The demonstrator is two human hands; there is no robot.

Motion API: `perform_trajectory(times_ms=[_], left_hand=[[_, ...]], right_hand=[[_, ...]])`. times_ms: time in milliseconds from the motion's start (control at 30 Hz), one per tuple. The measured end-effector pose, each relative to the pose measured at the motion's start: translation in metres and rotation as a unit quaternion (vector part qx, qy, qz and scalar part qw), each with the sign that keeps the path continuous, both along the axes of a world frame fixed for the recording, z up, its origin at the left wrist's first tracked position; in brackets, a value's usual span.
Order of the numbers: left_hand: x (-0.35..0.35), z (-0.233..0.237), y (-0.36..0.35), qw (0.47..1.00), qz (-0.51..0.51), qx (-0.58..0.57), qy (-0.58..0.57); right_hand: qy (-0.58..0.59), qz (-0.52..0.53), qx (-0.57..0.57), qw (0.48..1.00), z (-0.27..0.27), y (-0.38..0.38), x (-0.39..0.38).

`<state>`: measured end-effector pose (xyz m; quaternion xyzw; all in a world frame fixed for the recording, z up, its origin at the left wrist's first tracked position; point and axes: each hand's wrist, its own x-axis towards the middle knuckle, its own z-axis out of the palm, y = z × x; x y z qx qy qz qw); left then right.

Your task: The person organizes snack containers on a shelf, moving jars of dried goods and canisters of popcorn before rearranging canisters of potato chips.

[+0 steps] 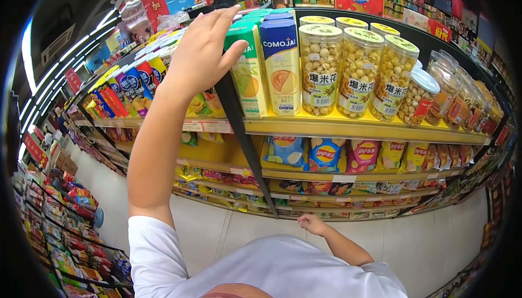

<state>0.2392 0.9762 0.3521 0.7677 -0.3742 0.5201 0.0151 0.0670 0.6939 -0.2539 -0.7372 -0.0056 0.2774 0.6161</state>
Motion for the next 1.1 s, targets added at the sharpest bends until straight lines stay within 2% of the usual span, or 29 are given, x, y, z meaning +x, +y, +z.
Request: perform_trajectory(times_ms=[133, 200, 567, 700, 800, 833, 867, 933, 1000, 1033, 1067, 1100], left_hand=[[0.012, 0.000, -0.006, 0.987, 0.106, 0.060, 0.107], [0.016, -0.003, -0.007, 0.991, 0.087, 0.034, 0.097], [0.013, -0.010, -0.015, 0.993, 0.087, -0.004, 0.076], [0.017, -0.020, -0.005, 0.999, 0.025, -0.026, 0.010], [-0.003, -0.022, 0.008, 0.995, -0.072, -0.071, 0.006], [-0.010, -0.031, 0.012, 0.989, -0.112, -0.094, -0.034], [-0.008, -0.041, 0.021, 0.978, -0.177, -0.084, -0.072], [-0.039, -0.083, 0.029, 0.969, -0.241, -0.054, 0.013], [-0.068, -0.154, 0.035, 0.935, -0.284, -0.018, 0.210], [-0.078, -0.191, 0.035, 0.920, -0.281, 0.028, 0.272], [-0.088, -0.232, 0.039, 0.883, -0.273, 0.044, 0.379], [-0.096, -0.292, 0.048, 0.839, -0.246, 0.007, 0.484]], right_hand=[[0.059, -0.003, -0.044, 0.997, -0.020, -0.016, -0.021], [0.100, -0.009, -0.060, 0.993, -0.032, -0.023, -0.030], [0.083, -0.014, -0.069, 0.994, -0.058, -0.028, -0.041], [0.087, -0.003, -0.067, 0.994, -0.056, -0.018, -0.039], [0.096, 0.003, -0.069, 0.993, -0.075, -0.014, -0.040], [0.110, 0.002, -0.064, 0.992, -0.078, -0.012, -0.041], [0.124, 0.000, -0.063, 0.990, -0.083, -0.011, -0.043], [0.151, 0.001, -0.065, 0.986, -0.091, -0.010, -0.045], [0.194, 0.009, -0.092, 0.977, -0.103, -0.013, -0.047], [0.209, 0.013, -0.110, 0.971, -0.111, -0.016, -0.051], [0.223, 0.017, -0.130, 0.966, -0.118, -0.020, -0.051], [0.227, 0.011, -0.143, 0.963, -0.130, -0.027, -0.055]])
